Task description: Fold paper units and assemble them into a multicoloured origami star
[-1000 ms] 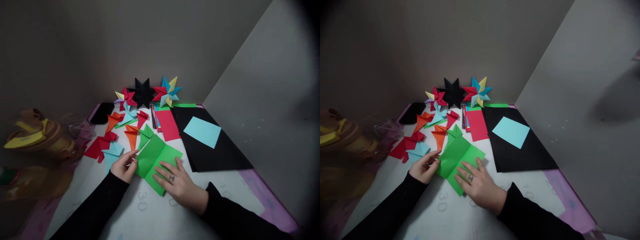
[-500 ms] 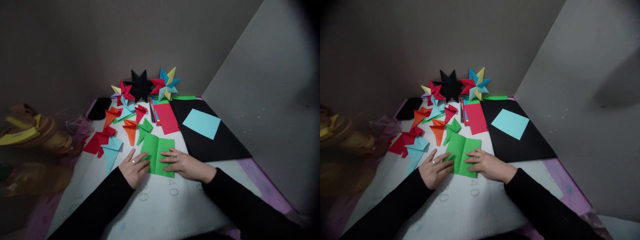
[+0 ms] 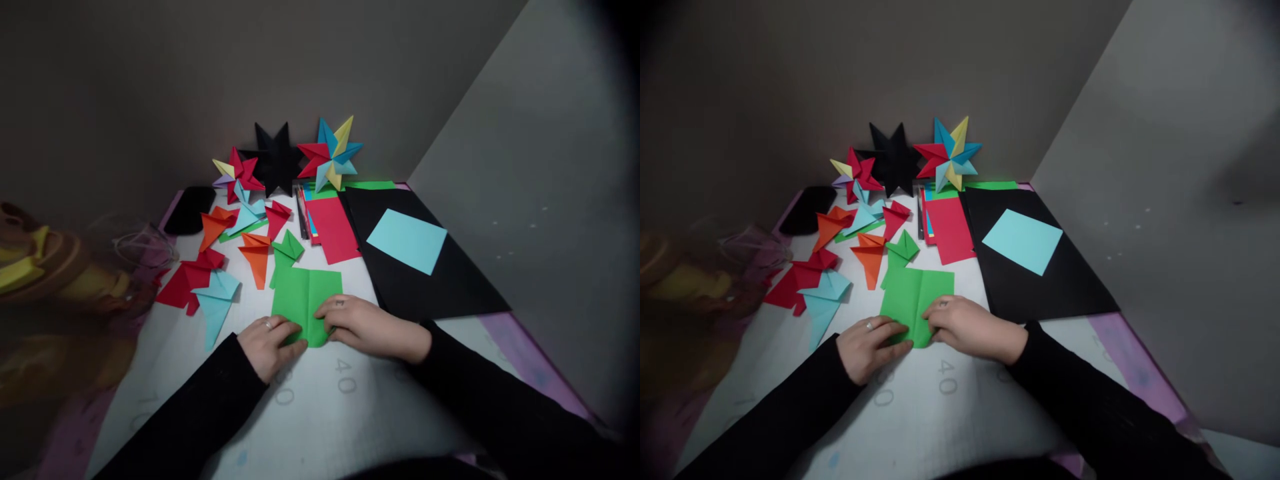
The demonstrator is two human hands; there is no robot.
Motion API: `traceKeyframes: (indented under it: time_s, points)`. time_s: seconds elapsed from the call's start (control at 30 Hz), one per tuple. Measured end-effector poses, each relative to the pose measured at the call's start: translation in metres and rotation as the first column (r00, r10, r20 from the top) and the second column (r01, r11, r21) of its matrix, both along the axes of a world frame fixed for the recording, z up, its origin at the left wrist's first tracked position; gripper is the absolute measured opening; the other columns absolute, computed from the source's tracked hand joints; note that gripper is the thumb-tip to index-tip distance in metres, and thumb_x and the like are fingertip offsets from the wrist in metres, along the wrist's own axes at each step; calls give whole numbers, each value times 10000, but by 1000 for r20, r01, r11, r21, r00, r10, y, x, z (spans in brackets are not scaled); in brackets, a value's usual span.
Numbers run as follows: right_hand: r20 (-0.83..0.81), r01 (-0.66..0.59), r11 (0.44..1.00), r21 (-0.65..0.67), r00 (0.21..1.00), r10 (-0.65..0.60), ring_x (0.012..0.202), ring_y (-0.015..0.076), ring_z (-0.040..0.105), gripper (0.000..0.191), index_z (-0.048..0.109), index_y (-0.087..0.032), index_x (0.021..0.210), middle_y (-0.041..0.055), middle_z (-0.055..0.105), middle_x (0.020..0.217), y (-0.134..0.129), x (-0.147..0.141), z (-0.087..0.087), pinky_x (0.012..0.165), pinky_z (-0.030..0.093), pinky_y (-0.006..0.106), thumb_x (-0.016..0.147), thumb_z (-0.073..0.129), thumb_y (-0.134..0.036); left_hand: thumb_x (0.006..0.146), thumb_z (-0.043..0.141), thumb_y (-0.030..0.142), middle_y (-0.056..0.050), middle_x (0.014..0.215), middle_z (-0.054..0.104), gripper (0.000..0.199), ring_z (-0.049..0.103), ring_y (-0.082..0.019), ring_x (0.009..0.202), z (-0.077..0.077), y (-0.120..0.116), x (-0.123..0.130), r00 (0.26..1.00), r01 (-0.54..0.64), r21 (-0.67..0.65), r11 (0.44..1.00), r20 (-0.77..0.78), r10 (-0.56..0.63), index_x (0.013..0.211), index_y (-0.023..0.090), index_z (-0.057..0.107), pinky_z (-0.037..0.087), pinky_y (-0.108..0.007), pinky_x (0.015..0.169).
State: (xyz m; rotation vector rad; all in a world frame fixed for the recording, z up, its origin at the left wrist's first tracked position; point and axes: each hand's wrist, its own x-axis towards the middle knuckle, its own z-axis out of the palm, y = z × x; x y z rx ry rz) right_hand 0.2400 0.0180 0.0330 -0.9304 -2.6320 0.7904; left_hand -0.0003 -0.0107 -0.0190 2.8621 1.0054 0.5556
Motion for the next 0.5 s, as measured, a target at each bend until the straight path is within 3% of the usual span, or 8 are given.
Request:
traceKeyframes:
  time_s: [0.17,0.5]
  points:
    - [-96,197,980,-11,976,-197,917,201,547,143,626,-179,815,55,634,897,1,-6,-13,836,456,352,872,501,-139,933,357,223,-36,984,660,303,544,-192,870,3,-5,6,999,40,-41,998,-25,-41,1026,258,643,453,-312,668]
    - [-127,353,935,38,930,-346,839,197,490,114,581,-176,738,42,540,784,4,-10,-23,797,415,347,841,543,-147,856,460,191,-60,1041,637,274,531,-210,869,13,-16,17,987,92,-68,993,-123,-100,1098,206,589,470,-325,655]
